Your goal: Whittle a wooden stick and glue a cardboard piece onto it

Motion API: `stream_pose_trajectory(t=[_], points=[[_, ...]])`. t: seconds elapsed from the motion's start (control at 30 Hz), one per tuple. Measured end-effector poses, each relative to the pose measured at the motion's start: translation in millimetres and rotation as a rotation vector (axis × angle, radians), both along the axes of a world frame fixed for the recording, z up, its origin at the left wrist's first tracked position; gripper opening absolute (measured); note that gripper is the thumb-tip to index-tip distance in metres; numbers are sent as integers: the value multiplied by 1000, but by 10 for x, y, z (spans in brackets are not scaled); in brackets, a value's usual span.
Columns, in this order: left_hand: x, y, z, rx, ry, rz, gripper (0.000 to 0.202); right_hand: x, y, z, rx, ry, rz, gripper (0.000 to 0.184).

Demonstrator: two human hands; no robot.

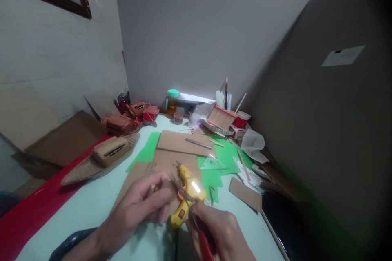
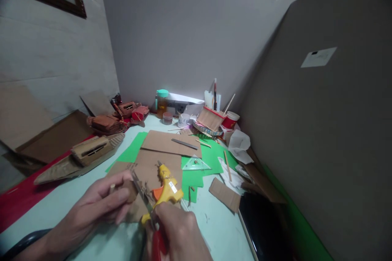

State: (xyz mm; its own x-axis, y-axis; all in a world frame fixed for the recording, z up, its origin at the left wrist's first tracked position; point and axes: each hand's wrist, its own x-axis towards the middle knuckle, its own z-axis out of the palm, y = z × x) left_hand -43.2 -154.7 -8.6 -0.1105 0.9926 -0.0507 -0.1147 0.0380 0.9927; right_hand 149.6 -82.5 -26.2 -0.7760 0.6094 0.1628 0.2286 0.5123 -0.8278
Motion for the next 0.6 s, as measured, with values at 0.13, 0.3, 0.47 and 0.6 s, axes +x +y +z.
stream_pose_trajectory(t=[0.13, 0.3, 0.47, 0.6], points=[[24, -15, 6, 18, 53, -69, 39, -27, -20, -90, 80, 35, -22, 24], [7, -6, -60, 9, 46, -69, 33, -29, -21, -102, 98, 15, -27, 27], [5, 8, -84, -17, 11, -93, 33, -34, -1, -101, 141, -20, -18, 16], [-11, 13, -62, -24, 61, -105, 40, -43, 6, -158, 164, 10, -8, 22]])
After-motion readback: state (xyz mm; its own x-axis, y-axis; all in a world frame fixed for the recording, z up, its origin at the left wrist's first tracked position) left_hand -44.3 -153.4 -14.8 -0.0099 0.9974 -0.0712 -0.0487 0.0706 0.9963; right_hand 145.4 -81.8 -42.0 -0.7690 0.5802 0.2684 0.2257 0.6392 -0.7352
